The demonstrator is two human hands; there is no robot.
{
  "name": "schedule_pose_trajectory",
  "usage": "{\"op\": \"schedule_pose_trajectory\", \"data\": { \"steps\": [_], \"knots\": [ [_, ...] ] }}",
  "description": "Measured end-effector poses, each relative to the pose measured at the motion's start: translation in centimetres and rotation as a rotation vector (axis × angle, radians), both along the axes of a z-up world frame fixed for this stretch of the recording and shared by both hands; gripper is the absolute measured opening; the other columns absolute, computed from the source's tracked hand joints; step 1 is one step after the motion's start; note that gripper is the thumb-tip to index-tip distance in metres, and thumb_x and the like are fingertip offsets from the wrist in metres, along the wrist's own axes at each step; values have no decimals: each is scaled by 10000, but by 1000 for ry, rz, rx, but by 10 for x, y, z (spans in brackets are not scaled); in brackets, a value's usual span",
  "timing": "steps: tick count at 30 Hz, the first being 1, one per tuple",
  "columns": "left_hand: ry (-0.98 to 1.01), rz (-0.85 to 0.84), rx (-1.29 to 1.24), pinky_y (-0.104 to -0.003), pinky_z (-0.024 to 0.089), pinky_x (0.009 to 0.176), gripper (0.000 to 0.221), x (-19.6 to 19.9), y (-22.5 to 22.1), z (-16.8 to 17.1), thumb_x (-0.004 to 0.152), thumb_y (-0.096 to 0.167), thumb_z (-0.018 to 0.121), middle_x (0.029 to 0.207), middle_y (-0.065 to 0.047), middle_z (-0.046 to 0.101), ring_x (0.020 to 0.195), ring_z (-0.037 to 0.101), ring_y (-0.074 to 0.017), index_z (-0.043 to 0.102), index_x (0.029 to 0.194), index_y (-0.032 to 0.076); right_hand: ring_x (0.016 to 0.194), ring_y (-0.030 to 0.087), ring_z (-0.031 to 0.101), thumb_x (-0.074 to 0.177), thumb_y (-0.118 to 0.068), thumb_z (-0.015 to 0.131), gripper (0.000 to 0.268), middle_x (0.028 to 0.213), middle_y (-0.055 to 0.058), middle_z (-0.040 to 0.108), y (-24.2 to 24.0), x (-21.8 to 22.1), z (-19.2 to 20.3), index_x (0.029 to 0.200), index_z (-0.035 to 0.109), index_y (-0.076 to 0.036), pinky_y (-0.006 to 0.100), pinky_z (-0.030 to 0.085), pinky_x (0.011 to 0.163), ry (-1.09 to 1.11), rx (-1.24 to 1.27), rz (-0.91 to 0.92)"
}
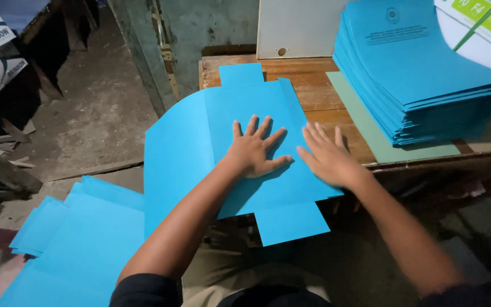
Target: Folding flat blue paper templates into folders and stacking them on a table.
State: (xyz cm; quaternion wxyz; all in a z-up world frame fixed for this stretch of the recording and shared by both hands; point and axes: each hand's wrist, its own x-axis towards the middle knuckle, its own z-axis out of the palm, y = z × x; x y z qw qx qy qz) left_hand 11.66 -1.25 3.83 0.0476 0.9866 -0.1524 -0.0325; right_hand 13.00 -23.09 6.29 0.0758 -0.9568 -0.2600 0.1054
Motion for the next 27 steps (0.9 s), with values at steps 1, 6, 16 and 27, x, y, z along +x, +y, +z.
{"op": "schedule_pose_trajectory", "data": {
  "steps": [1,6,16,27],
  "knots": [
    [-7,3,4,-749,33,1198,860,-1,0,0,913,812,206,1743,-106,151,1601,78,-407,230,1649,369,1606,327,-26,1092,-541,199,754,1736,175,44,-7,-18,4,1641,166,-25,653,-115,1232,38,60,-22],
    [-30,11,-13,-752,37,1195,867,-2,-1,0,911,817,210,1739,-112,168,1599,89,-410,254,1647,360,1597,350,2,1086,-479,303,698,1722,177,111,-36,-82,4,1624,225,-41,671,-101,1220,53,182,-50],
    [100,-20,12,-746,-23,1179,960,8,-5,12,831,826,161,1735,-106,-32,1582,-65,-412,90,1656,342,1600,327,24,807,-550,783,1033,1715,74,201,-71,-98,-41,1609,283,-135,640,-46,1218,-163,384,83],
    [78,-11,67,-733,14,1176,951,55,-31,6,838,819,126,1742,-117,-14,1585,-30,-417,85,1662,344,1594,356,86,607,-628,875,1320,1690,154,244,-90,-77,-64,1634,207,-137,622,36,1234,-239,428,0]
  ]
}}
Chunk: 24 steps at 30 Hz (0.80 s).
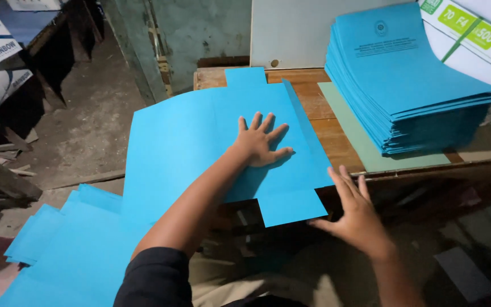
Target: Folding flat blue paper templates into folders and stacking them on a table.
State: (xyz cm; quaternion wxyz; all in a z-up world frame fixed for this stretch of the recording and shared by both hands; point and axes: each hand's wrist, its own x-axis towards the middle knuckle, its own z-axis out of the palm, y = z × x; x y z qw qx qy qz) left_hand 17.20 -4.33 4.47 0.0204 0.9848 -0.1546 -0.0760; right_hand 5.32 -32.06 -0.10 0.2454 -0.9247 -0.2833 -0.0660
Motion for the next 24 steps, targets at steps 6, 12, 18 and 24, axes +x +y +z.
{"op": "schedule_pose_trajectory", "data": {
  "steps": [6,12,18,24],
  "knots": [
    [-296,-4,-77,-539,474,885,618,-30,0,-12,1005,656,381,1225,-126,664,1129,628,-364,699,1219,171,1368,445,526,870,-551,670,799,1381,247,607,43,9,-16,1426,523,3,706,279,1165,-429,261,-152],
    [-182,75,-730,-562,504,1021,704,-127,19,29,1031,605,382,1361,-199,653,1264,620,-416,500,1529,121,1253,448,600,819,-545,807,802,1156,146,592,70,5,-4,1407,551,-63,711,250,1188,-344,339,-412],
    [-750,-170,-353,-595,409,1095,601,-145,2,-31,881,403,750,1400,-163,630,1342,569,-375,626,1402,129,1338,471,548,820,-496,823,781,1277,235,600,70,21,8,1432,557,-90,698,265,1185,-310,245,-395],
    [-623,-118,-200,-600,328,1160,689,-125,2,-59,942,455,669,1538,-148,531,1445,471,-328,508,1526,127,1386,415,528,953,-565,668,648,1344,267,641,82,45,16,1408,581,-112,651,208,1234,-167,113,-375]
  ]
}}
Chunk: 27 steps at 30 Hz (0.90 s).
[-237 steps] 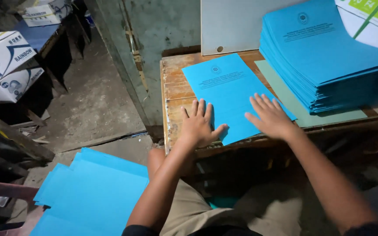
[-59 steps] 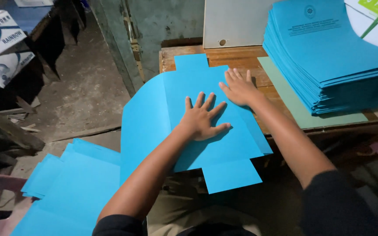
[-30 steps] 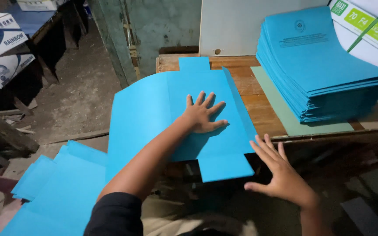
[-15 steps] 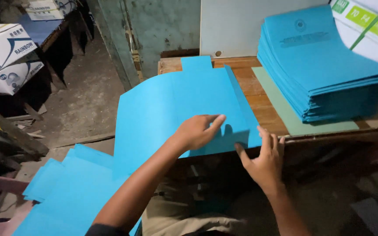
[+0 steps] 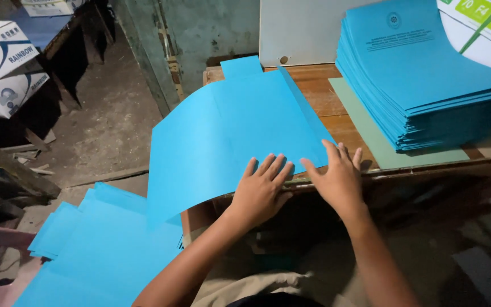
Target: Folding flat blue paper templates into folders and stacking them on a table.
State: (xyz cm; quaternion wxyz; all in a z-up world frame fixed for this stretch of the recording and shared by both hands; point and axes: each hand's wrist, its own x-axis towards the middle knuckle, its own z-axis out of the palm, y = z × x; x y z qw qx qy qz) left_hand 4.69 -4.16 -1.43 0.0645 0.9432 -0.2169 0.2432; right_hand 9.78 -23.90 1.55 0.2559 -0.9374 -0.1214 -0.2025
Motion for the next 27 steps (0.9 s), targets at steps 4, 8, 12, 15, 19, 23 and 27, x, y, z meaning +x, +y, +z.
{"op": "schedule_pose_trajectory", "data": {
  "steps": [4,8,12,15,19,23,27],
  "knots": [
    [115,-5,68,-612,300,1179,754,0,4,6,942,532,632,1587,-148,471,1488,420,-332,431,1567,159,1409,452,492,857,-660,702,829,1397,289,598,3,-8,9,1454,559,-103,688,193,1218,17,-34,20],
    [117,-40,75,-609,313,1177,769,-2,8,2,935,541,636,1584,-141,471,1491,422,-329,417,1578,180,1374,401,536,925,-577,691,658,1387,230,636,-8,-13,13,1411,588,-146,724,159,1209,72,38,55],
    [-2,-40,31,-596,359,1152,662,2,7,-17,937,413,682,1518,-147,545,1438,494,-334,495,1528,179,1318,357,602,1017,-534,603,508,1352,182,683,-30,-2,-7,1353,638,-155,729,175,1205,23,-62,40],
    [-138,-93,26,-557,449,1077,468,-16,8,-18,967,239,636,1426,-151,630,1346,588,-343,603,1430,175,1166,322,703,1021,-543,618,461,1140,130,768,-43,-7,-2,1261,709,-160,717,277,1179,-70,-104,25],
    [-158,-262,36,-501,475,991,331,-55,12,3,1006,188,614,1341,-148,651,1275,595,-358,638,1329,120,1027,341,712,1030,-477,538,430,1013,115,753,-39,-10,51,1272,710,-166,527,502,990,110,-184,21],
    [-85,-348,53,-503,465,966,309,-75,12,7,1028,210,606,1367,-150,635,1281,577,-363,628,1320,112,1571,227,202,1039,-517,317,667,1693,47,261,-38,64,47,1605,327,-163,502,123,1259,378,-345,248],
    [92,-424,-31,-519,480,886,421,-63,14,58,978,382,668,1269,-138,657,1193,602,-385,646,1279,88,1609,205,-17,1032,-549,245,729,1736,8,57,-16,114,35,1644,140,-167,541,-98,1279,577,-284,346]
  ]
}}
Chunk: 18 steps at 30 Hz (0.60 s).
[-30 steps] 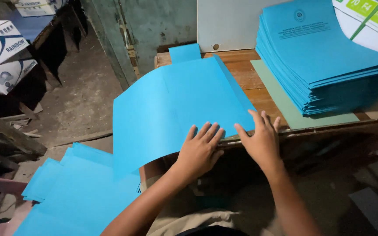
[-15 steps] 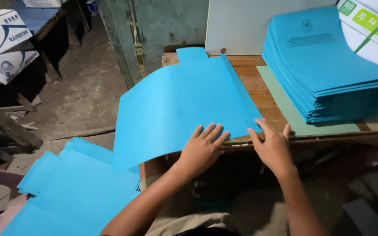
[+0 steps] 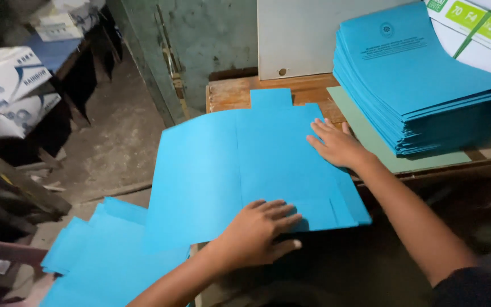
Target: Folding flat blue paper templates into folders and stacking them on a table.
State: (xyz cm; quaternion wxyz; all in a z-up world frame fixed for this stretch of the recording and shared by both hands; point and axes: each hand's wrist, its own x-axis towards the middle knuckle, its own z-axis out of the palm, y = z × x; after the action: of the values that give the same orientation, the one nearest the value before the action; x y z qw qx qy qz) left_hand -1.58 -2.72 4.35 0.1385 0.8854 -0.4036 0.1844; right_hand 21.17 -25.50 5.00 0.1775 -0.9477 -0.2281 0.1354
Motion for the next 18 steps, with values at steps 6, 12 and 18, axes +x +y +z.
{"op": "schedule_pose_trajectory", "data": {
  "steps": [6,12,18],
  "knots": [
    [39,290,147,-584,592,757,594,169,30,-29,886,557,645,1080,-148,725,1031,707,-376,665,1315,147,1604,326,122,1081,-623,254,782,1719,144,220,5,8,-24,1621,303,-60,638,42,1269,-220,-60,12],
    [316,870,146,-600,410,1132,1022,290,50,-15,921,757,509,1545,-256,453,1505,383,-405,266,1630,62,1583,361,206,1074,-600,315,777,1684,186,297,0,8,-13,1592,355,-23,659,104,1258,-301,-13,33],
    [430,915,-286,-569,466,1080,1067,366,82,-55,590,601,893,1375,-76,643,1328,588,-299,402,1434,171,1546,322,321,1066,-604,320,724,1648,121,394,-3,28,-18,1566,441,-94,608,235,1235,-300,-70,49]
  ]
}}
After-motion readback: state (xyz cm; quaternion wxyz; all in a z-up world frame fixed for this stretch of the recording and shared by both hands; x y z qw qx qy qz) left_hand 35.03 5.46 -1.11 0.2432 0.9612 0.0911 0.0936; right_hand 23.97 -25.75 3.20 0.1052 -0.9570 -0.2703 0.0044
